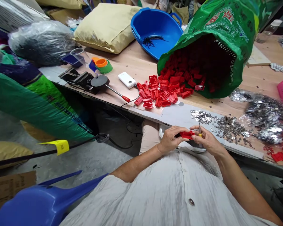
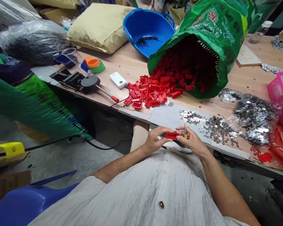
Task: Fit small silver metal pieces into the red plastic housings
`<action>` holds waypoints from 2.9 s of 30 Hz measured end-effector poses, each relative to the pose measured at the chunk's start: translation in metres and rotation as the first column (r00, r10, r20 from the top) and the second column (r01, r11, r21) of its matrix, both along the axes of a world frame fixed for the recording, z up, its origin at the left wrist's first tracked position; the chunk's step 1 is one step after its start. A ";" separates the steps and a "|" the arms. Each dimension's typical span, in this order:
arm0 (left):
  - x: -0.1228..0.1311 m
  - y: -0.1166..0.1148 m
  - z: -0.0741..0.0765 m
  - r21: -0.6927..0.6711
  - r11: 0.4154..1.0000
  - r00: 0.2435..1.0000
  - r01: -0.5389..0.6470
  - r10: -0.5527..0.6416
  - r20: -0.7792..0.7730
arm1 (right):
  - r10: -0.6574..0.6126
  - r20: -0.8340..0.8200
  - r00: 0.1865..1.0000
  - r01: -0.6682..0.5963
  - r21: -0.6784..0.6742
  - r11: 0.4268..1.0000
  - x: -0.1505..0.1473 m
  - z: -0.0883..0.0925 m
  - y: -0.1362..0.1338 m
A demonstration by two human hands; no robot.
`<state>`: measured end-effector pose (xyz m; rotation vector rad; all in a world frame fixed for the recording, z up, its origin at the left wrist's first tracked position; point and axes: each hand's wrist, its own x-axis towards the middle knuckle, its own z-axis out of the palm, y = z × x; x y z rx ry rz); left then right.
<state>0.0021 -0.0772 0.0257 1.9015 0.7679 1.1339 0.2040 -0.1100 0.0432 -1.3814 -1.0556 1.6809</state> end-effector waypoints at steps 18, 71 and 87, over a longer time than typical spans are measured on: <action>-0.008 0.017 -0.011 -0.675 0.686 0.858 0.271 0.145 0.492 | -0.307 0.874 0.377 -0.314 0.432 0.845 0.016 -0.016 0.087; 0.008 0.020 -0.005 -0.706 0.605 0.810 0.369 0.163 0.563 | -0.088 0.184 0.979 0.038 0.258 0.965 -0.013 0.007 0.024; -0.004 0.048 -0.013 -0.346 0.938 0.999 0.026 -0.035 -0.018 | -0.142 0.706 0.694 -0.279 0.446 0.851 0.000 -0.013 0.026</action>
